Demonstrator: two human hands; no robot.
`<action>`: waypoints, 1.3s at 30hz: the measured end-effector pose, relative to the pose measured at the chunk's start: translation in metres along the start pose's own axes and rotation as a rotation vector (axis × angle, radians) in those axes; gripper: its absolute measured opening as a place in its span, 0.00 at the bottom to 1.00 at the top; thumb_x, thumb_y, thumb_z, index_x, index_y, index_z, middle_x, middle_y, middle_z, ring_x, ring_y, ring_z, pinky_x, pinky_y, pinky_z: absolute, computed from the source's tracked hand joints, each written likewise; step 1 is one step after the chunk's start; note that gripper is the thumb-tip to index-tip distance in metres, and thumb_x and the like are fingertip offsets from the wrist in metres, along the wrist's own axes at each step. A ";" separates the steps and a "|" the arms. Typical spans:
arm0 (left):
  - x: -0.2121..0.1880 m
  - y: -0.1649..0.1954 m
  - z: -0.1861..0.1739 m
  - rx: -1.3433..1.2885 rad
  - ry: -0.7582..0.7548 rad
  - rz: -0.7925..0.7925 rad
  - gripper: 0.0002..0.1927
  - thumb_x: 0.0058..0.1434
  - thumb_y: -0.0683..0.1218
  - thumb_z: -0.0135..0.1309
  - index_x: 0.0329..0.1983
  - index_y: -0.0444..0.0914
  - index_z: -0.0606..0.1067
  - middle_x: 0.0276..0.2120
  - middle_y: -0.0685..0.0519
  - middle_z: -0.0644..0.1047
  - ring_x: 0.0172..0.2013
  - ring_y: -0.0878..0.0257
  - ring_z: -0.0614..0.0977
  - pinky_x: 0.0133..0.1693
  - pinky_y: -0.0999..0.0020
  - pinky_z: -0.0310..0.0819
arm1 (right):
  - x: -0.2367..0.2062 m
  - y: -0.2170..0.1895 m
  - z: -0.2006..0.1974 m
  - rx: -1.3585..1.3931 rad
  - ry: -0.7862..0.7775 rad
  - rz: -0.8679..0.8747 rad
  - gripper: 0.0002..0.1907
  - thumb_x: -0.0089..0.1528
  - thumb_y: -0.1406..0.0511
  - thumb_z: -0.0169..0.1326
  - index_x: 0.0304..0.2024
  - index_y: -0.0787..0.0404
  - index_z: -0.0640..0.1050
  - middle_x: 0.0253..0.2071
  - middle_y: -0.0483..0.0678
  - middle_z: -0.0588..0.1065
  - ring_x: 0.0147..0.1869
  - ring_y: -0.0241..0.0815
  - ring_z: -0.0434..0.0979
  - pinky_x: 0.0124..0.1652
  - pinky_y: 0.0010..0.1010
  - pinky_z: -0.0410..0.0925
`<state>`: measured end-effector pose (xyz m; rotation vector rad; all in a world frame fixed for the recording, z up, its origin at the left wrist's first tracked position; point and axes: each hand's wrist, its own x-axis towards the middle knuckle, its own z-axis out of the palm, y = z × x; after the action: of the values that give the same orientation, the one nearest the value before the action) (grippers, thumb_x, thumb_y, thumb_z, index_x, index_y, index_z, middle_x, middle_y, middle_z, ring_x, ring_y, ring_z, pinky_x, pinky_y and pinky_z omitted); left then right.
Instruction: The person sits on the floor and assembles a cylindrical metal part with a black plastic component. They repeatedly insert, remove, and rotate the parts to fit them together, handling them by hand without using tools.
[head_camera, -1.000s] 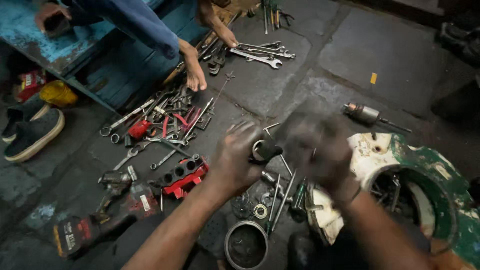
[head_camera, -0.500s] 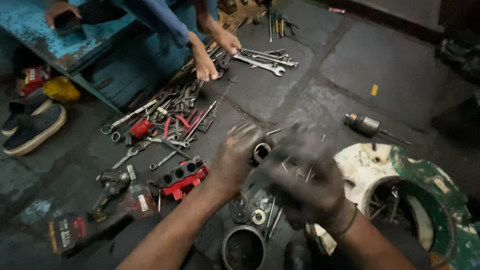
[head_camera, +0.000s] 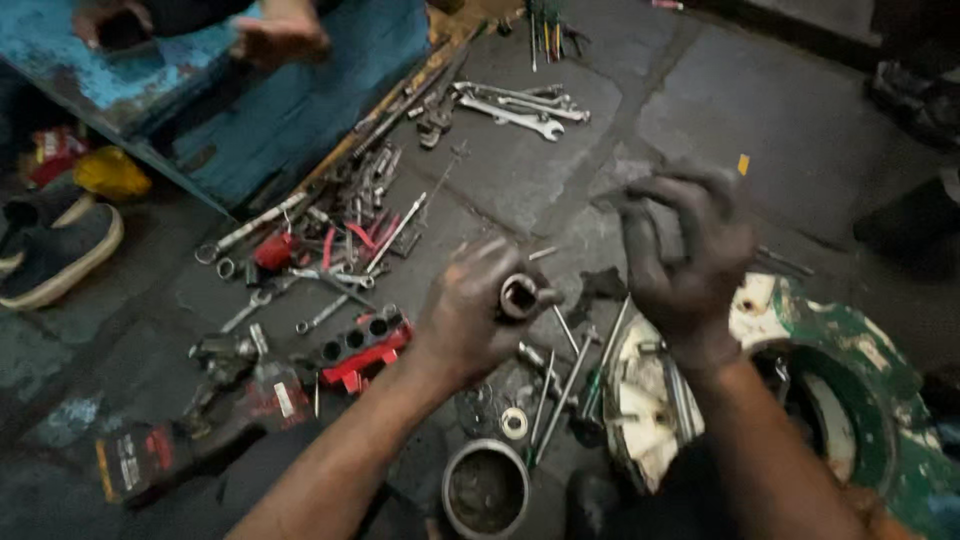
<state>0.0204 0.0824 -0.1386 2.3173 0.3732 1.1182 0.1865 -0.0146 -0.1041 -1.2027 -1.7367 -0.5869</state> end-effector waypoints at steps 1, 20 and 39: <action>0.001 -0.001 0.000 0.011 0.033 0.061 0.14 0.55 0.44 0.68 0.34 0.35 0.73 0.32 0.46 0.76 0.37 0.46 0.79 0.42 0.52 0.71 | -0.002 -0.002 0.002 0.063 0.002 -0.058 0.05 0.59 0.71 0.58 0.37 0.61 0.76 0.45 0.55 0.73 0.47 0.49 0.77 0.50 0.40 0.72; 0.004 0.000 0.001 -0.017 0.045 0.023 0.12 0.55 0.41 0.67 0.35 0.36 0.73 0.33 0.46 0.77 0.38 0.49 0.81 0.41 0.55 0.74 | -0.047 0.038 0.008 -0.081 0.036 0.239 0.07 0.63 0.68 0.57 0.44 0.59 0.76 0.47 0.54 0.74 0.53 0.54 0.74 0.55 0.42 0.67; 0.004 0.001 -0.005 0.008 0.060 0.041 0.15 0.57 0.46 0.68 0.34 0.36 0.72 0.31 0.46 0.76 0.36 0.47 0.80 0.40 0.53 0.72 | 0.018 -0.006 0.000 0.004 0.058 0.090 0.06 0.65 0.68 0.54 0.45 0.61 0.75 0.44 0.50 0.72 0.47 0.42 0.75 0.41 0.31 0.71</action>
<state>0.0193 0.0852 -0.1330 2.3121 0.3539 1.2099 0.1794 -0.0086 -0.0871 -1.2422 -1.6260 -0.5595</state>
